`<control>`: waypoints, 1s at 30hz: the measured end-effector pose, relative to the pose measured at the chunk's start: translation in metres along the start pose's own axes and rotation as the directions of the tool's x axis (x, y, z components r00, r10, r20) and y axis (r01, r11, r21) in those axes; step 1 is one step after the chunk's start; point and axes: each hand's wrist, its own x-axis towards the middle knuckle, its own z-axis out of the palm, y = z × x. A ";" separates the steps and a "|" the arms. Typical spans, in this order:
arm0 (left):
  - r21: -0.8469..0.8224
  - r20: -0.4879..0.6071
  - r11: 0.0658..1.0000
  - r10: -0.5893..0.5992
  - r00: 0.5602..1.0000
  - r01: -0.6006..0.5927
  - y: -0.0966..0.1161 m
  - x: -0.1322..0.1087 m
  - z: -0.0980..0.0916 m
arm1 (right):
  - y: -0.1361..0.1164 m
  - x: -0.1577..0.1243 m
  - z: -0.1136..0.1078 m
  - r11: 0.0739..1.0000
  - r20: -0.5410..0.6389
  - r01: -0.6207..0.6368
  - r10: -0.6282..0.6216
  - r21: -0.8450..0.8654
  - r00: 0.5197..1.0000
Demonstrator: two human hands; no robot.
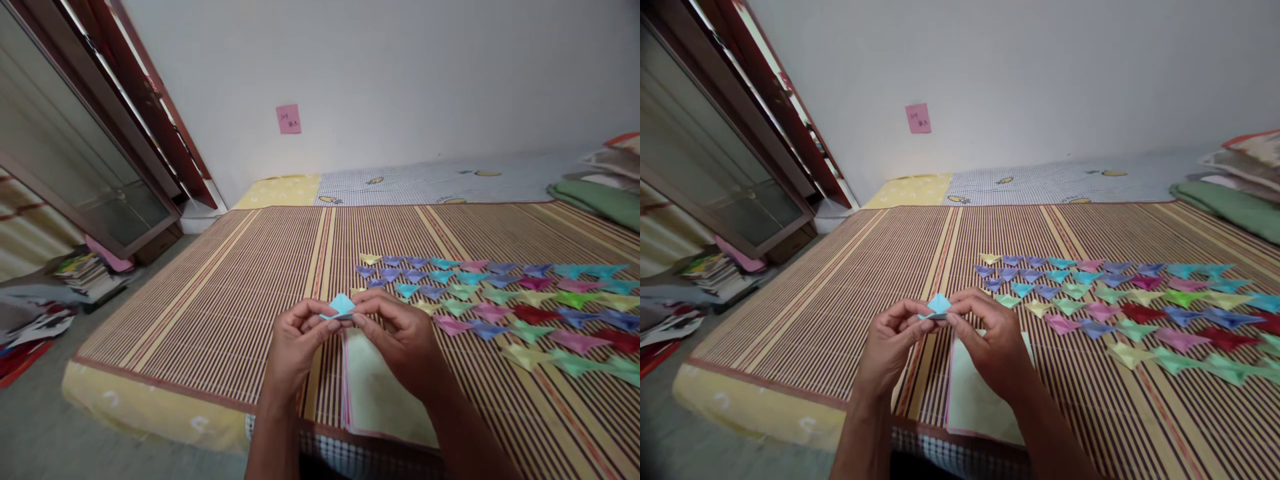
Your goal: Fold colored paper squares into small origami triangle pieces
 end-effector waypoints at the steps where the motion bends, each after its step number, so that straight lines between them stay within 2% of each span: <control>1: 0.030 -0.010 0.999 0.033 0.999 -0.033 0.001 0.000 0.001 | 0.000 0.000 0.001 1.000 -0.001 -0.007 0.007 0.015 1.000; 4: 0.103 -0.002 0.989 0.107 0.994 -0.106 0.004 0.000 0.006 | 0.001 0.000 0.002 0.998 0.003 -0.023 0.023 0.057 1.000; 8: 0.150 0.034 0.980 0.128 0.991 -0.132 0.007 -0.002 0.010 | 0.001 -0.001 0.002 0.994 0.005 -0.039 0.039 0.103 0.999; 15: 0.074 -0.103 0.988 0.140 0.985 -0.133 -0.002 -0.002 0.021 | 0.003 -0.001 0.004 0.989 -0.026 -0.067 0.071 0.129 0.997; 20: 0.107 -0.156 0.981 0.176 0.972 -0.160 -0.008 -0.002 0.027 | 0.007 -0.002 0.006 0.986 -0.073 -0.097 0.108 0.138 0.991; 30: 0.248 -0.162 0.940 0.281 0.946 -0.236 -0.008 -0.004 0.025 | 0.001 -0.003 0.009 0.997 -0.171 -0.052 0.059 0.048 0.983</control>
